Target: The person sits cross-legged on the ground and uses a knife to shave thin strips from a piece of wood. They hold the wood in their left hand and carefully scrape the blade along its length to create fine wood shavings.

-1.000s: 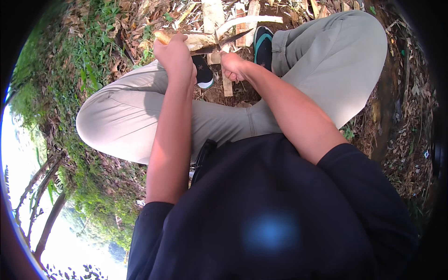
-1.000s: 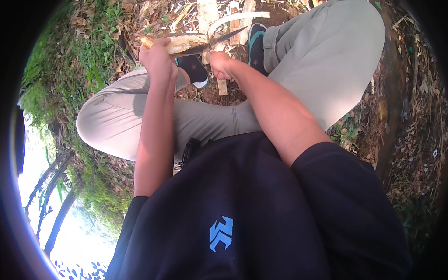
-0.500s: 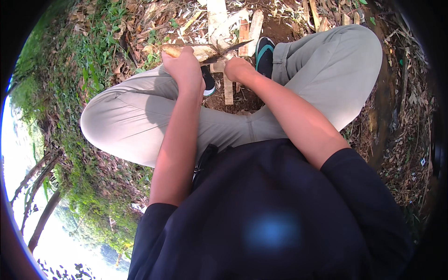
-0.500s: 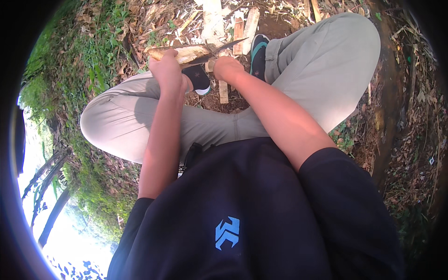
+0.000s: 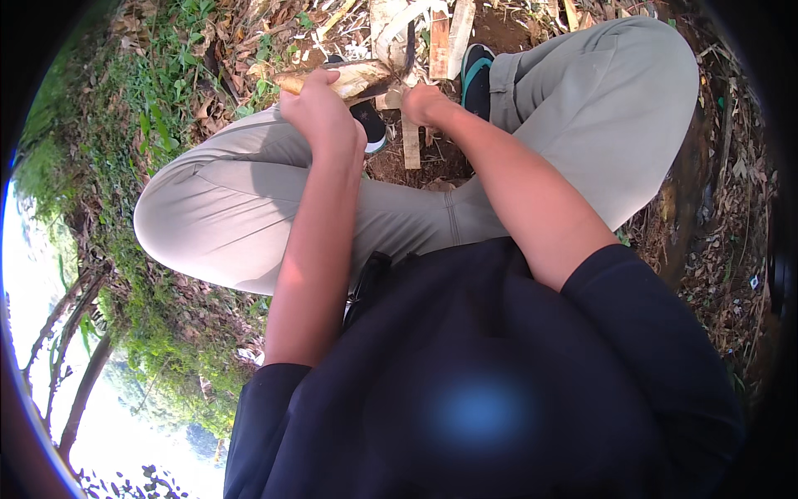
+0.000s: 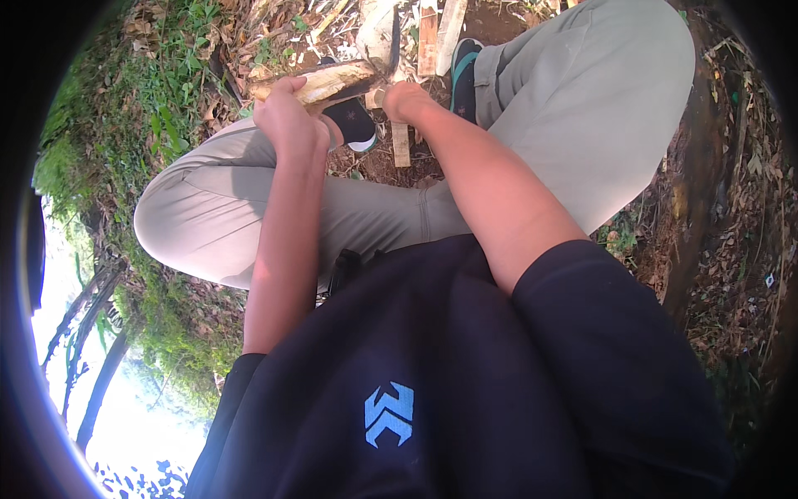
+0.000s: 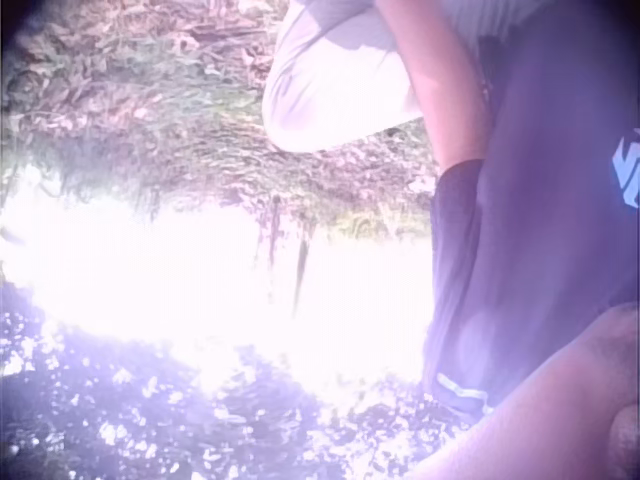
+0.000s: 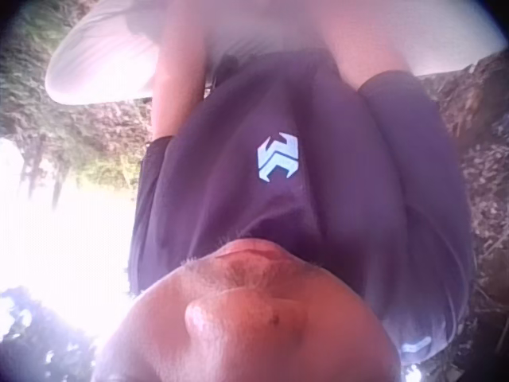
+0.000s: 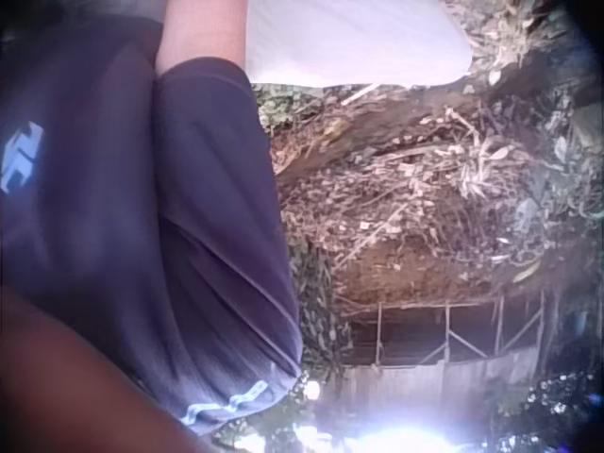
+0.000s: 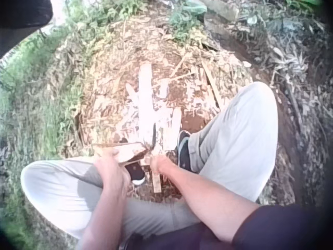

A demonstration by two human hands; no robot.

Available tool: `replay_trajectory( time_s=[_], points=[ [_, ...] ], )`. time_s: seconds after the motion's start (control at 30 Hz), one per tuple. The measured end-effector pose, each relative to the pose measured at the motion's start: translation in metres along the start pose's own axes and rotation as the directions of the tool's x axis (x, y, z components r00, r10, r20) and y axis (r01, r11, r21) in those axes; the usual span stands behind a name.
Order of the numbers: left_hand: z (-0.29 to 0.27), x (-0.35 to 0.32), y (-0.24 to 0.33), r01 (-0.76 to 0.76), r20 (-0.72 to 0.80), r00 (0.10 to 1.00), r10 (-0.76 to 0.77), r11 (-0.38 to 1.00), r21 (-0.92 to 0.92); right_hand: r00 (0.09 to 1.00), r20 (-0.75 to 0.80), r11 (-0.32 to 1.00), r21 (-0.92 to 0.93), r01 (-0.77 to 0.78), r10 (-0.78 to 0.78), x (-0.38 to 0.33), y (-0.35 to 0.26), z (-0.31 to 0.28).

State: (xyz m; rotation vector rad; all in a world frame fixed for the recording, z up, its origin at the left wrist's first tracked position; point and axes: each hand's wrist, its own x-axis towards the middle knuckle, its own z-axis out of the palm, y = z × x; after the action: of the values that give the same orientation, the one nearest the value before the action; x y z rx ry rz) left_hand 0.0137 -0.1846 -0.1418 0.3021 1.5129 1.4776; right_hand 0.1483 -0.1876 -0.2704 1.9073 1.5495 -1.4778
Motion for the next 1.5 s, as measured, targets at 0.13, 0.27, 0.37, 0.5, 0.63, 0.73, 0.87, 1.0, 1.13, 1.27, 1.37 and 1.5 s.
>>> replay_trajectory(
  time_s=[0.13,0.27,0.37,0.5,0.63,0.73,0.87,1.0,1.13,1.27,1.37,1.5],
  points=[
    [-0.003,-0.001,-0.001,-0.035,0.057,0.998,0.035,0.999,0.014,0.996,0.036,0.966,0.245,-0.083,0.077,0.007,0.008,0.015],
    [0.005,-0.005,0.005,-0.058,0.072,0.996,0.055,0.997,0.042,0.989,0.103,0.854,0.499,-0.144,0.106,0.005,0.019,0.023],
    [0.005,-0.003,0.004,-0.035,0.059,0.998,0.032,0.998,0.056,0.975,0.207,0.703,0.682,-0.2,0.077,0.011,0.023,0.024],
    [-0.002,0.012,0.002,-0.027,0.055,0.998,0.021,0.994,0.105,0.95,0.298,0.597,0.748,-0.291,0.09,0.006,0.019,0.02],
    [-0.002,0.007,0.003,-0.047,0.065,0.997,0.042,0.996,0.069,0.932,0.36,0.439,0.833,-0.336,0.031,0.004,0.014,0.021],
    [-0.001,-0.004,0.004,-0.103,0.113,0.989,0.094,0.992,0.078,0.913,0.404,0.289,0.882,-0.373,-0.053,0.006,0.006,0.02],
    [-0.005,-0.004,0.006,-0.063,0.11,0.993,0.05,0.992,0.112,0.903,0.42,0.335,0.867,-0.37,-0.091,0.017,0.002,0.013],
    [-0.005,-0.003,0.006,-0.024,0.131,0.991,0.016,0.997,0.066,0.983,0.175,0.78,0.608,-0.148,0.05,0.013,-0.001,-0.005],
    [-0.001,-0.011,-0.003,-0.116,0.178,0.979,0.101,0.99,0.075,0.98,-0.145,0.986,0.077,0.146,-0.133,0.005,0.003,-0.024],
    [0.007,-0.01,0.003,-0.057,0.103,0.994,0.039,0.981,0.187,0.975,-0.096,0.969,-0.167,0.184,-0.201,0.0,0.002,-0.047],
    [0.016,-0.008,0.005,-0.102,0.168,0.984,0.062,0.965,0.243,0.976,-0.084,0.945,-0.28,0.172,-0.202,0.033,0.029,-0.038],
    [-0.009,0.0,0.002,-0.087,0.15,0.988,0.047,0.958,0.274,0.991,-0.094,0.975,-0.208,0.074,-0.095,-0.033,-0.008,-0.045]
  ],
)
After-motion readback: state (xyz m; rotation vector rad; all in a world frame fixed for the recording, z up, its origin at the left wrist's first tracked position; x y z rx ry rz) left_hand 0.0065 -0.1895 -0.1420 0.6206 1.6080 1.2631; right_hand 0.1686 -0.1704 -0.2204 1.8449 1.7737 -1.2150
